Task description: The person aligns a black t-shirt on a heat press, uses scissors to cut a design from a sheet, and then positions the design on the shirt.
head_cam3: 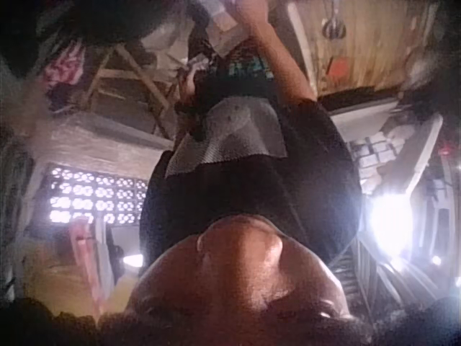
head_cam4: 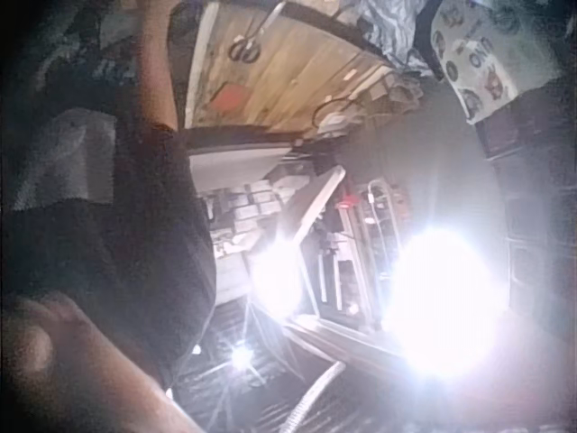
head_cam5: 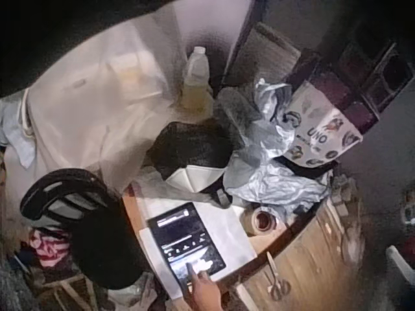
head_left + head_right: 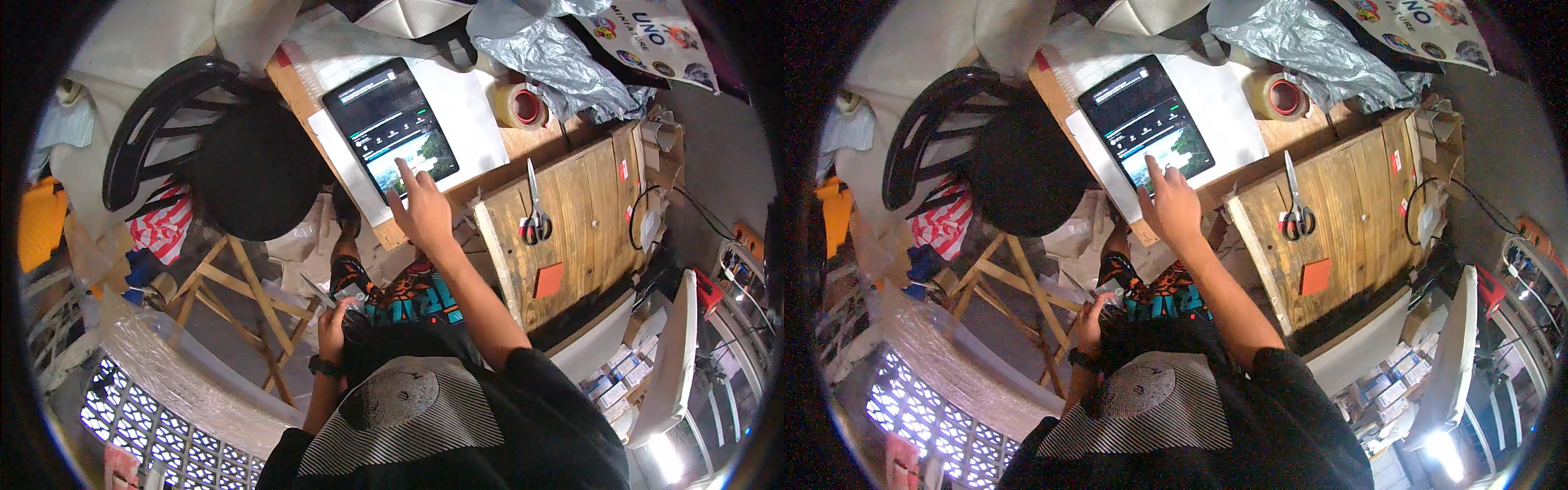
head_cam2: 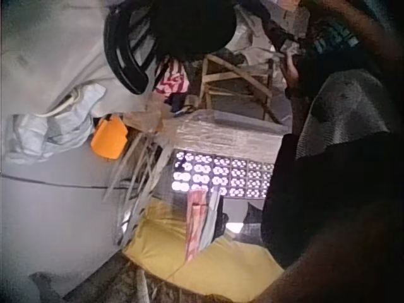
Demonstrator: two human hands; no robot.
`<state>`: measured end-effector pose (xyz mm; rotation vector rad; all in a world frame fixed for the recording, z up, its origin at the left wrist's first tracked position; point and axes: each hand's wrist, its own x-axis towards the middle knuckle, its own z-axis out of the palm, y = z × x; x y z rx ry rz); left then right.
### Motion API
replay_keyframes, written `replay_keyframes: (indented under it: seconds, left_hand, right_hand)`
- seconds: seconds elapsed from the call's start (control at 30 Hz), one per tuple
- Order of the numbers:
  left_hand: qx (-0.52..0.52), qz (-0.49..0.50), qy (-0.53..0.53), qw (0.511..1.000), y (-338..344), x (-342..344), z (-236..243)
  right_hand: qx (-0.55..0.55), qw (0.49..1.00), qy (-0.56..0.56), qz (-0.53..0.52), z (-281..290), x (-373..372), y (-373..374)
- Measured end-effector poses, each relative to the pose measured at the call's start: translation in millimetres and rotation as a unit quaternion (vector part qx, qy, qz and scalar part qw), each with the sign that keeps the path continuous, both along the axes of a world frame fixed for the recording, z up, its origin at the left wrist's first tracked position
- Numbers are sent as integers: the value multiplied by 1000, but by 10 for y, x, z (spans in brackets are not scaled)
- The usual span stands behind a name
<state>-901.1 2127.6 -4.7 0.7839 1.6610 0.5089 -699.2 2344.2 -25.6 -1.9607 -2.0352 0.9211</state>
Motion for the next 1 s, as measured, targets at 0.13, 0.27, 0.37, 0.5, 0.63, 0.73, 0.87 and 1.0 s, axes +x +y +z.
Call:
replay_keyframes:
  seconds: [0.13,0.27,0.37,0.5,0.63,0.73,0.87,1.0]
  left_hand:
    - [-40,46,-11,998,-107,21,-10]
    - [-129,183,-114,968,-326,-62,-136]
    - [-106,264,-154,946,-201,-39,25]
    - [-128,376,-249,883,-326,-100,-110]
    - [-94,300,-191,930,-325,-221,15]
    - [-131,359,-234,894,-288,-250,72]
    - [-134,355,-235,895,-376,-287,-17]
    - [-93,267,-198,938,-322,-447,6]
  right_hand:
    - [54,997,-54,10,-239,-233,812]
    - [58,995,-83,13,-357,-227,1108]
    - [48,997,-62,-3,-224,-228,1147]
    - [45,992,-109,34,-214,-235,1128]
    - [54,986,-144,61,-309,-206,1151]
    - [30,982,-173,71,-234,-308,1161]
    - [46,979,-178,87,-261,-338,1130]
    - [19,972,-202,115,-201,-346,1175]
